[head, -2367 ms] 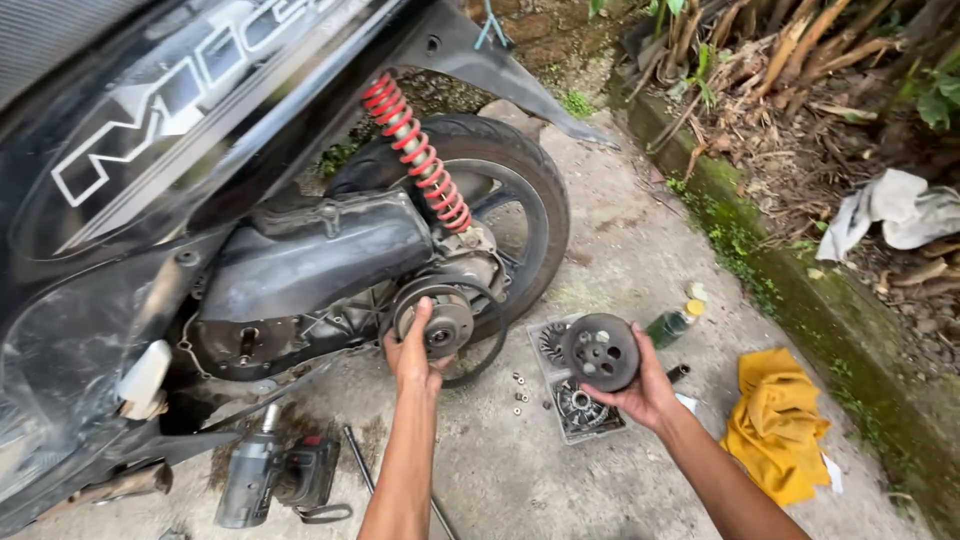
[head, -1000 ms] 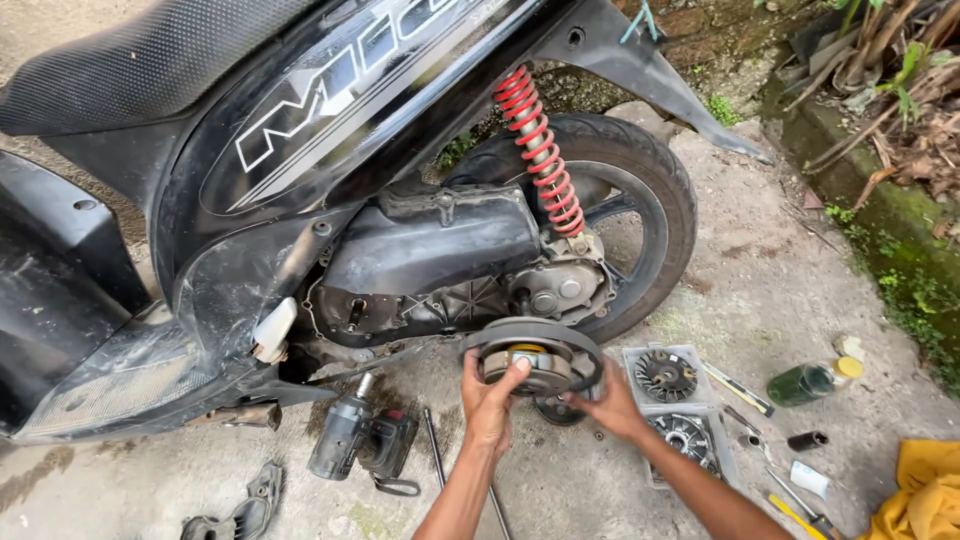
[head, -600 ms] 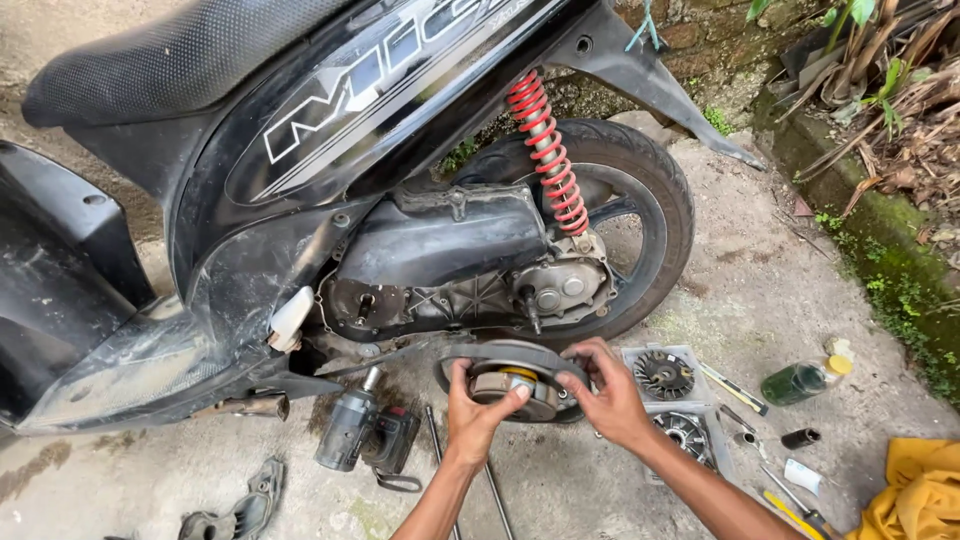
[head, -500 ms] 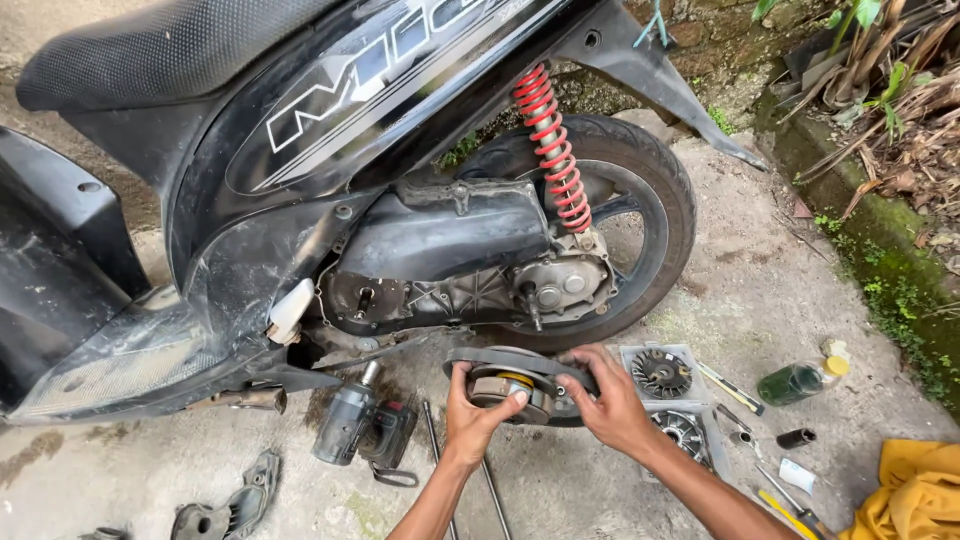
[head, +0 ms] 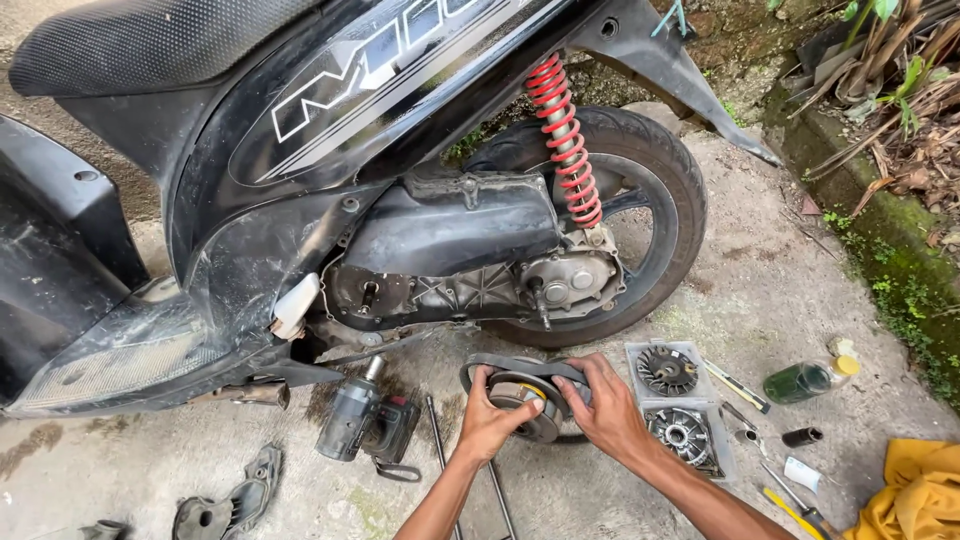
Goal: Disassembling and inspecting motorcycle CVT components including the clutch bell and drive belt
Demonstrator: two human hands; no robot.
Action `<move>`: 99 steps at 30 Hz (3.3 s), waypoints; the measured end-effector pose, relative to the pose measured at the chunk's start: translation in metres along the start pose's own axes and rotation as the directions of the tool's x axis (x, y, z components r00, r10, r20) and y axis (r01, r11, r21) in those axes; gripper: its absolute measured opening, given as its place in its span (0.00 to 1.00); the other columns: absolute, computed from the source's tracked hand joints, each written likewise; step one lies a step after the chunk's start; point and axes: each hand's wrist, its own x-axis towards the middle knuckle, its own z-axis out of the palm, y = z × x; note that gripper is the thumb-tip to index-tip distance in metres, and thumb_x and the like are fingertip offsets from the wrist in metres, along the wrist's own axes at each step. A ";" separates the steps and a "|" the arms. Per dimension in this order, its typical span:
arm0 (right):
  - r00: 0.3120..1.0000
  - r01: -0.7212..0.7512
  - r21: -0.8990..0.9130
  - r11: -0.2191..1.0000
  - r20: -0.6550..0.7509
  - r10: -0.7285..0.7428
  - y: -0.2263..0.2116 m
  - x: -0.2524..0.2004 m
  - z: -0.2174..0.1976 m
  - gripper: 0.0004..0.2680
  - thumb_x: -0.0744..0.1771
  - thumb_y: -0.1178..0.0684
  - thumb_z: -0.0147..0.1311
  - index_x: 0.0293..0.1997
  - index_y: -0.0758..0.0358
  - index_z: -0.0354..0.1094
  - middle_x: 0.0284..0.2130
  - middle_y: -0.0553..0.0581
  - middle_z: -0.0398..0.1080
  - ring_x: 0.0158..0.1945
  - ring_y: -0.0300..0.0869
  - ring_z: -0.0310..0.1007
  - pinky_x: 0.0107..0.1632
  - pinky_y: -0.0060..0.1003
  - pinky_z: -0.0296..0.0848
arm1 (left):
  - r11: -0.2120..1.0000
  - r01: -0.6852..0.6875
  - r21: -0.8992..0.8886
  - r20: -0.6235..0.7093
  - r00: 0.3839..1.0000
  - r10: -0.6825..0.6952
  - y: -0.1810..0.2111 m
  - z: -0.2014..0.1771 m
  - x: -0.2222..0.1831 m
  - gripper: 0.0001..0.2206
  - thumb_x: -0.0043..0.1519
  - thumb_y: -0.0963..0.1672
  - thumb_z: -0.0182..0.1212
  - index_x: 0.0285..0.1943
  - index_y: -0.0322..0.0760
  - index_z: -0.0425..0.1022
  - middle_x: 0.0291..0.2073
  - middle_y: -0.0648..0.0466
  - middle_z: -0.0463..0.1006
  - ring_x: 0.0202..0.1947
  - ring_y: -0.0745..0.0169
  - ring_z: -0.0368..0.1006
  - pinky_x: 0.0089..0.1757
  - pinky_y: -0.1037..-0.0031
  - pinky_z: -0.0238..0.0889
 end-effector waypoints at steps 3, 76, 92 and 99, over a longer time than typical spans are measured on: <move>0.997 0.076 -0.053 0.996 0.018 -0.075 0.017 -0.004 0.016 0.14 0.68 0.47 0.52 0.53 0.67 0.62 0.57 0.65 0.61 0.28 0.43 0.74 0.27 0.37 0.83 | 0.996 0.005 -0.092 0.046 0.999 -0.001 -0.002 0.002 -0.001 0.29 0.50 0.36 0.72 0.60 0.34 0.63 0.46 0.45 0.80 0.44 0.55 0.79 0.45 0.70 0.73; 0.792 -0.605 0.504 0.616 0.305 0.528 0.054 -0.012 0.062 0.29 0.63 0.49 0.69 0.67 0.75 0.58 0.54 0.79 0.70 0.52 0.60 0.78 0.55 0.48 0.78 | 0.823 0.331 -0.462 -0.249 0.842 -0.479 -0.055 -0.012 0.036 0.32 0.60 0.52 0.70 0.68 0.37 0.62 0.54 0.38 0.70 0.54 0.43 0.71 0.50 0.48 0.70; 0.621 -0.693 0.658 0.294 0.338 0.707 0.110 -0.045 0.067 0.17 0.66 0.54 0.59 0.62 0.67 0.69 0.40 0.59 0.68 0.35 0.41 0.72 0.34 0.32 0.78 | 0.820 0.323 0.473 -0.360 0.920 -0.155 -0.144 -0.002 0.063 0.26 0.50 0.52 0.74 0.54 0.36 0.80 0.41 0.46 0.80 0.41 0.46 0.80 0.44 0.62 0.72; 0.567 -0.658 0.738 0.150 0.355 0.743 0.109 -0.042 0.068 0.20 0.66 0.55 0.59 0.64 0.73 0.64 0.39 0.64 0.70 0.38 0.46 0.72 0.44 0.47 0.78 | 0.800 0.362 0.478 -0.424 0.893 -0.151 -0.129 0.009 0.062 0.26 0.50 0.53 0.72 0.53 0.36 0.82 0.43 0.43 0.80 0.50 0.39 0.77 0.51 0.58 0.68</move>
